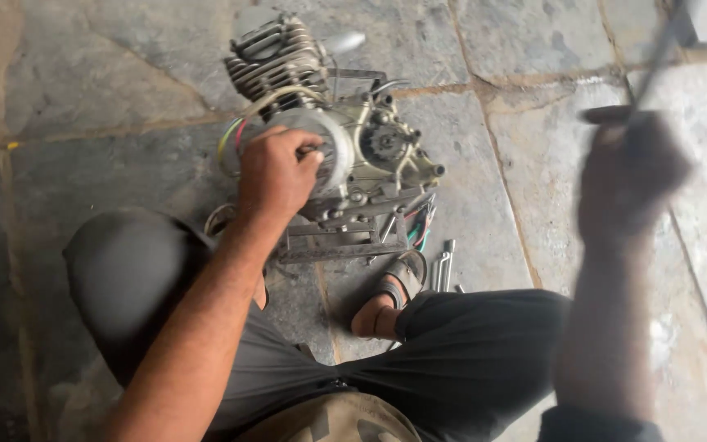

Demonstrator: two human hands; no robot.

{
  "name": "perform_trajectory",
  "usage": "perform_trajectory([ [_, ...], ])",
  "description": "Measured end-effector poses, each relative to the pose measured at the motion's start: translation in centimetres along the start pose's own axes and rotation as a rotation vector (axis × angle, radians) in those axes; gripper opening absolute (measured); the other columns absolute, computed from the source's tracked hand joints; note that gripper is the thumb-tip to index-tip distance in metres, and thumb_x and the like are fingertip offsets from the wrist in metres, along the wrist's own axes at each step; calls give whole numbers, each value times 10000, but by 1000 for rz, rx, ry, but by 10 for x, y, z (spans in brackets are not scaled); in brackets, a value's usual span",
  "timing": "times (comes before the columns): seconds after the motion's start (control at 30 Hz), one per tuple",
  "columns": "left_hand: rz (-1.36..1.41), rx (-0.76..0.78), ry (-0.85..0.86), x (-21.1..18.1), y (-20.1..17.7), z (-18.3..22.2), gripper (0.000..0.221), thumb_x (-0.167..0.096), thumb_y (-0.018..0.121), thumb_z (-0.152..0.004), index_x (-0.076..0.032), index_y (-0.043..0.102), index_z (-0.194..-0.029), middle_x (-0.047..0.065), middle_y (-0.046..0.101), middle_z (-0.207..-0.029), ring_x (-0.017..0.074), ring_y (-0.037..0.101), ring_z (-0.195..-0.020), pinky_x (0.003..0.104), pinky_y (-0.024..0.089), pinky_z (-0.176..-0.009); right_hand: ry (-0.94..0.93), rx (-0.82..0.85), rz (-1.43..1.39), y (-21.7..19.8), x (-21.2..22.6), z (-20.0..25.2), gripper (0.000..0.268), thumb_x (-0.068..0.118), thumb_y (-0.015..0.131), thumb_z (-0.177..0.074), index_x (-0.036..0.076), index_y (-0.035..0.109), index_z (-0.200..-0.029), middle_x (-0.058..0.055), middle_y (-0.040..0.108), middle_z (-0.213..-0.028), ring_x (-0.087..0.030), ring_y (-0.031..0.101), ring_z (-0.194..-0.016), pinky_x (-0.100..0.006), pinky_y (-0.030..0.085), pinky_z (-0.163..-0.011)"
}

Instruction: Disassembling and reassembling components of a small engine, including a sprocket and various bolts.

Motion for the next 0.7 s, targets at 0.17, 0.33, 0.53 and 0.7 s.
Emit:
perform_trajectory([
  [0.17, 96, 46, -64, 12, 5, -4, 156, -82, 839, -798, -70, 791, -945, 113, 741, -890, 227, 738, -754, 368, 592, -680, -181, 313, 458, 94, 14, 47, 351, 68, 733, -1036, 125, 696, -1380, -35, 712, -931, -52, 626, -745, -221, 496, -589],
  [0.33, 75, 23, 1, -2, -2, -5, 134, -97, 828, -801, -54, 795, -924, 116, 717, -867, 244, 710, -724, 395, 578, -675, -427, 418, 737, 114, 41, 61, 383, 107, 779, -1036, 239, 720, -1391, -9, 632, -750, -83, 534, -587, -319, 441, -502],
  [0.53, 8, 89, -63, 1, 6, -7, 128, -128, 826, -810, -64, 777, -910, 91, 691, -884, 225, 700, -717, 393, 578, -658, -562, 427, 904, 120, 32, 72, 330, 135, 740, -1077, 304, 741, -1360, 41, 575, -624, -57, 462, -471, -309, 375, -394],
  [0.7, -59, 80, -20, -3, 7, -8, 150, -134, 837, -792, -66, 781, -914, 94, 672, -866, 239, 690, -771, 401, 574, -681, -649, 417, 918, 124, 50, 80, 337, 129, 735, -1106, 325, 725, -1379, 44, 549, -635, -59, 472, -508, -317, 394, -443],
])
Point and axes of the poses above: each hand's wrist, its own z-axis away from the middle knuckle, its own y-axis out of the palm, x = y × z, the point moved 10 cm from there along -z, towards the middle knuckle
